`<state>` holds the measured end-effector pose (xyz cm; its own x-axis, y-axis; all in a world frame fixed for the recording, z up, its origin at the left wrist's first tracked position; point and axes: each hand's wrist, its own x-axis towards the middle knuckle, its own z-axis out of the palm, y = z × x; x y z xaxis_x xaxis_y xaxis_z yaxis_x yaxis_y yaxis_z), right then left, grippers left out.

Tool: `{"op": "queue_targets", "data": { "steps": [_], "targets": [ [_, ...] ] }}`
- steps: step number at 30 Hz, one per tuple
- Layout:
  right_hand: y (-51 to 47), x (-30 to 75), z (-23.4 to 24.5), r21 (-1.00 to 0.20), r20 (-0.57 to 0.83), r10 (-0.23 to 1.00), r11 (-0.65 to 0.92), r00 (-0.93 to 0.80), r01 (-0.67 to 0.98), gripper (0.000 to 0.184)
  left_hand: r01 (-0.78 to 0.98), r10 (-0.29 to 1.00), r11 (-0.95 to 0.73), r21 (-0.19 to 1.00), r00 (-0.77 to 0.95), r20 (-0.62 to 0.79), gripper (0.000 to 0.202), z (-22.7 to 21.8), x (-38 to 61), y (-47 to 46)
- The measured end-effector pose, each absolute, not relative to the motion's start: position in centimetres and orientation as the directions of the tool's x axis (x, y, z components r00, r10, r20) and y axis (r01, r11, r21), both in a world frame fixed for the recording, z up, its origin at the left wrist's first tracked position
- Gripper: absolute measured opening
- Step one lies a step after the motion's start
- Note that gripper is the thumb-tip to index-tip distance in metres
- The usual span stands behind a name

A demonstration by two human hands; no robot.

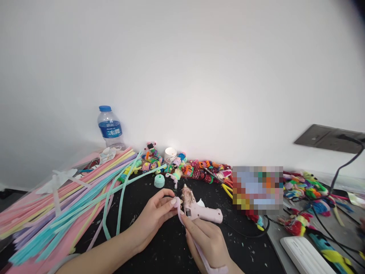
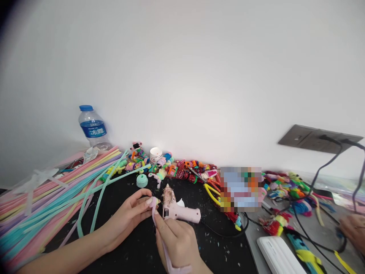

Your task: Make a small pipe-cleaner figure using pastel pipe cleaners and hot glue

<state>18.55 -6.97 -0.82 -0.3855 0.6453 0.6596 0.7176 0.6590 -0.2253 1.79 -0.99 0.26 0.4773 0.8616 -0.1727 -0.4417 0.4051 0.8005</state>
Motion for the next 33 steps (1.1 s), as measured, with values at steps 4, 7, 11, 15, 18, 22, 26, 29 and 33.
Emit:
{"op": "queue_targets", "data": {
  "steps": [4,7,11,15,18,22,26,29,33],
  "targets": [
    [-6.9,18.5,-1.0,-0.218,0.655,0.652,0.648,-0.382,0.73,0.036,-0.454,0.868,0.405,0.794,0.464,-0.177,0.016,0.2,1.8,-1.1],
    [-7.0,18.6,-1.1,-0.212,0.665,0.647,0.644,-0.375,0.735,0.036,-0.457,0.868,0.405,0.792,0.464,-0.177,0.015,0.2,1.8,-1.0],
    [-7.1,18.6,-1.2,-0.207,0.679,0.641,0.635,-0.358,0.744,0.038,-0.458,0.875,0.399,0.794,0.449,-0.181,0.016,0.1,1.8,-0.9],
    [-7.0,18.5,-1.3,-0.238,0.667,0.651,0.647,-0.362,0.724,0.038,-0.458,0.878,0.391,0.799,0.447,-0.173,0.017,0.0,1.9,-0.8],
    [-6.9,18.5,-1.3,-0.29,0.641,0.672,0.66,-0.371,0.693,0.037,-0.459,0.877,0.39,0.798,0.45,-0.17,0.016,-0.1,1.9,-0.8],
    [-6.9,18.3,-1.8,-0.314,0.618,0.692,0.652,-0.372,0.691,0.039,-0.461,0.876,0.392,0.796,0.45,-0.171,0.015,-0.1,1.8,-0.8],
    [-6.8,18.2,-2.8,-0.351,0.616,0.696,0.661,-0.368,0.663,0.042,-0.449,0.873,0.397,0.801,0.454,-0.178,0.017,0.1,1.8,-0.8],
    [-6.7,18.3,-3.4,-0.394,0.591,0.714,0.661,-0.375,0.638,0.044,-0.445,0.873,0.397,0.803,0.453,-0.181,0.017,0.1,1.8,-0.9],
    [-6.7,18.4,-3.8,-0.444,0.573,0.724,0.669,-0.385,0.596,0.044,-0.457,0.872,0.4,0.794,0.455,-0.178,0.017,0.0,1.8,-0.9]
  ]
}}
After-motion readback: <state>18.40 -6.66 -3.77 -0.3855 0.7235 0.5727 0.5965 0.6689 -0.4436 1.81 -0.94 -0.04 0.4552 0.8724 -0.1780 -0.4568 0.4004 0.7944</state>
